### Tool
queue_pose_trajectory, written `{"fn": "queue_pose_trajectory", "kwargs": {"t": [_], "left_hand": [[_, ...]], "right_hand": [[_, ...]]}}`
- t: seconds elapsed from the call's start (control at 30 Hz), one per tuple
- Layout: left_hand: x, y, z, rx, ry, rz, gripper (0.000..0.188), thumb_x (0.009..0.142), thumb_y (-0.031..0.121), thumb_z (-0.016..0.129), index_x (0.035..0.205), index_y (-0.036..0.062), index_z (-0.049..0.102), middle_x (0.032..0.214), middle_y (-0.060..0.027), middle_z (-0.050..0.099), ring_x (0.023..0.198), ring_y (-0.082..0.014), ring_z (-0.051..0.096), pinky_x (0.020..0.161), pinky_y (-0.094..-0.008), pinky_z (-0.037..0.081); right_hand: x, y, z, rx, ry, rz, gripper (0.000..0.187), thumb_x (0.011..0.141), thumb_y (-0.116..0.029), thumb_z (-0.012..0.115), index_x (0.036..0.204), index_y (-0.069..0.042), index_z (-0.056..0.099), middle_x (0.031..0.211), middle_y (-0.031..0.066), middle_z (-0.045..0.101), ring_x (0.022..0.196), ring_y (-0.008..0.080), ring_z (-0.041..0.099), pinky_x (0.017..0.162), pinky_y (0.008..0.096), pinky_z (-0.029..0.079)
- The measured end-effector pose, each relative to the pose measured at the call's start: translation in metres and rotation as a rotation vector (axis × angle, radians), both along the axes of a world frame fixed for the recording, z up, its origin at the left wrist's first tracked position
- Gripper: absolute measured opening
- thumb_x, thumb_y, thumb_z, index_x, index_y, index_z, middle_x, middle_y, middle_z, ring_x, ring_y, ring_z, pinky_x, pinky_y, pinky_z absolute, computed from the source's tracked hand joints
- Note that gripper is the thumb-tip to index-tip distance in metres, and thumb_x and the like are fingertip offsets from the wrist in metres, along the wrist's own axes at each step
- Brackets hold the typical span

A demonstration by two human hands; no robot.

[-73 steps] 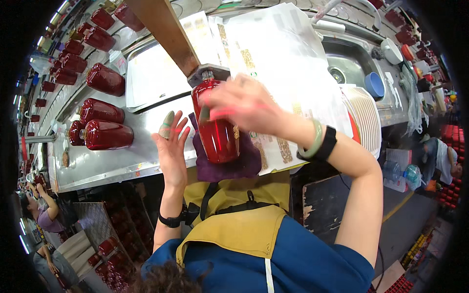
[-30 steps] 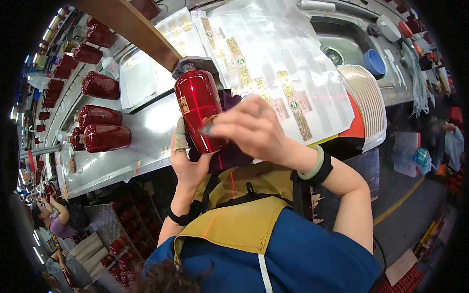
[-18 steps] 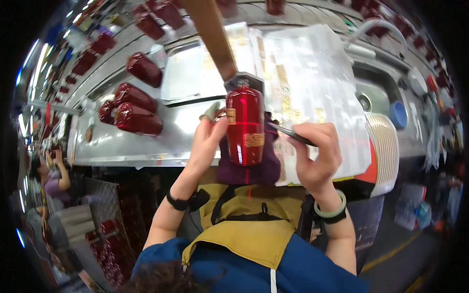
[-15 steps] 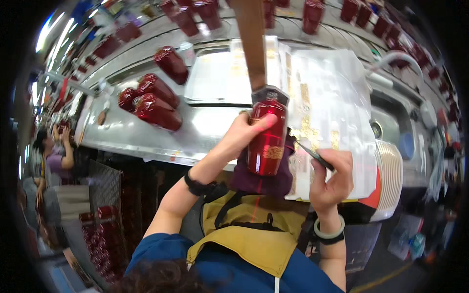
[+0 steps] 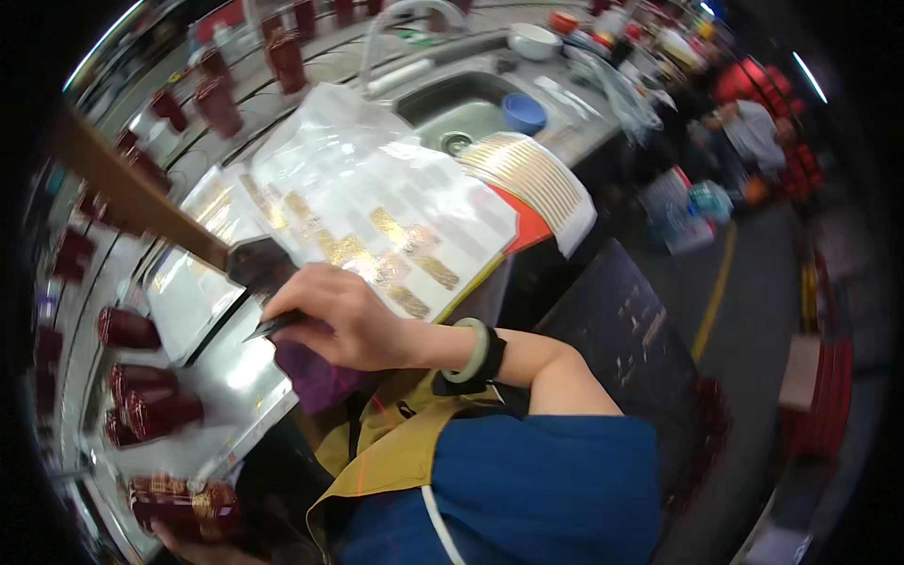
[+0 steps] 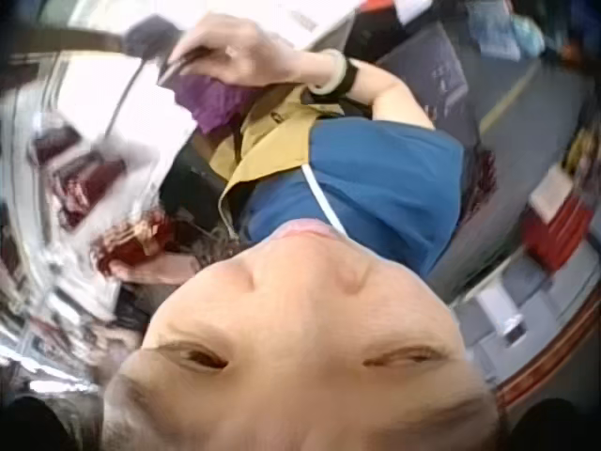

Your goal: The person is manually applying decorative labels and ribbons to wine or liquor bottles at a factory workstation.

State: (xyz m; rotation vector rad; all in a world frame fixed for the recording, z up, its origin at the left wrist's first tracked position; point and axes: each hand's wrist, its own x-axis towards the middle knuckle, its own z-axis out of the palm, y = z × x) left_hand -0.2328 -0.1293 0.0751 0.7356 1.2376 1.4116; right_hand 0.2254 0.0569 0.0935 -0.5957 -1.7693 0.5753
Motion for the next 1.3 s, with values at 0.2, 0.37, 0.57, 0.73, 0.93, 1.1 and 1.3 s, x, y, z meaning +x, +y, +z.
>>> {"fn": "queue_pose_trajectory", "kwargs": {"t": [0.2, 0.37, 0.57, 0.73, 0.93, 1.1, 1.3], "left_hand": [[-0.014, 0.052, 0.007, 0.144, 0.565, 0.468, 0.057, 0.095, 0.034, 0.074, 0.135, -0.0039, 0.06, 0.132, -0.0167, 0.063, 0.107, -0.0246, 0.067, 0.091, -0.041, 0.059], [-0.064, -0.048, 0.031, -0.009, 1.067, 1.113, 0.051, 0.085, 0.031, 0.086, 0.115, -0.008, 0.072, 0.118, -0.0134, 0.071, 0.096, -0.0233, 0.067, 0.083, -0.0406, 0.06], [-0.218, 0.001, 0.014, 0.264, 0.956, 1.247, 0.053, 0.079, 0.013, 0.09, 0.124, -0.0001, 0.067, 0.119, -0.0066, 0.07, 0.102, -0.0185, 0.068, 0.093, -0.0355, 0.056], [-0.273, 0.081, 0.021, 0.114, 0.804, 1.066, 0.057, 0.072, 0.013, 0.095, 0.121, 0.0012, 0.07, 0.113, -0.0062, 0.072, 0.097, -0.0165, 0.07, 0.089, -0.0347, 0.057], [-0.363, 0.182, -0.037, 0.242, 0.861, 1.003, 0.052, 0.068, 0.016, 0.097, 0.112, 0.0034, 0.073, 0.106, -0.0043, 0.073, 0.092, -0.0158, 0.069, 0.086, -0.0331, 0.056], [-0.403, 0.247, -0.076, 0.151, 0.899, 1.09, 0.061, 0.064, 0.021, 0.099, 0.114, -0.0019, 0.072, 0.11, -0.0078, 0.074, 0.094, -0.0189, 0.071, 0.086, -0.0358, 0.058], [-0.472, 0.243, -0.112, -0.079, 0.962, 1.152, 0.118, 0.047, 0.046, 0.103, 0.137, -0.0107, 0.052, 0.14, -0.0217, 0.059, 0.128, -0.0332, 0.059, 0.113, -0.0409, 0.044]], "right_hand": [[-0.028, -0.019, -0.006, -0.009, 0.011, 0.064, 0.032, 0.086, 0.004, 0.074, 0.116, -0.005, 0.068, 0.105, 0.0098, 0.067, 0.096, 0.0292, 0.065, 0.083, 0.0392, 0.052], [-0.034, -0.038, -0.008, -0.189, 0.059, 0.119, 0.033, 0.092, 0.011, 0.062, 0.122, -0.001, 0.065, 0.107, 0.0159, 0.061, 0.096, 0.0318, 0.061, 0.085, 0.0392, 0.052], [-0.029, -0.028, -0.01, -0.205, -0.249, -0.042, 0.028, 0.093, 0.01, 0.055, 0.116, -0.001, 0.067, 0.105, 0.0152, 0.058, 0.096, 0.0297, 0.058, 0.088, 0.0361, 0.048], [-0.031, -0.004, -0.011, -0.224, -0.357, -0.143, 0.022, 0.096, 0.007, 0.052, 0.115, 0.003, 0.064, 0.108, 0.0155, 0.058, 0.101, 0.0286, 0.058, 0.091, 0.0355, 0.047], [-0.017, 0.031, -0.014, -0.178, -0.469, -0.257, 0.022, 0.099, 0.006, 0.049, 0.117, 0.004, 0.061, 0.11, 0.0162, 0.058, 0.103, 0.0278, 0.058, 0.094, 0.035, 0.046], [0.001, 0.028, -0.018, -0.202, -0.563, -0.485, 0.021, 0.1, 0.004, 0.048, 0.117, 0.005, 0.06, 0.11, 0.0159, 0.057, 0.104, 0.0282, 0.057, 0.096, 0.0352, 0.045], [0.001, 0.033, -0.018, -0.226, -0.609, -0.505, 0.022, 0.101, 0.004, 0.047, 0.119, 0.006, 0.06, 0.11, 0.0165, 0.057, 0.104, 0.027, 0.057, 0.096, 0.034, 0.044]]}}
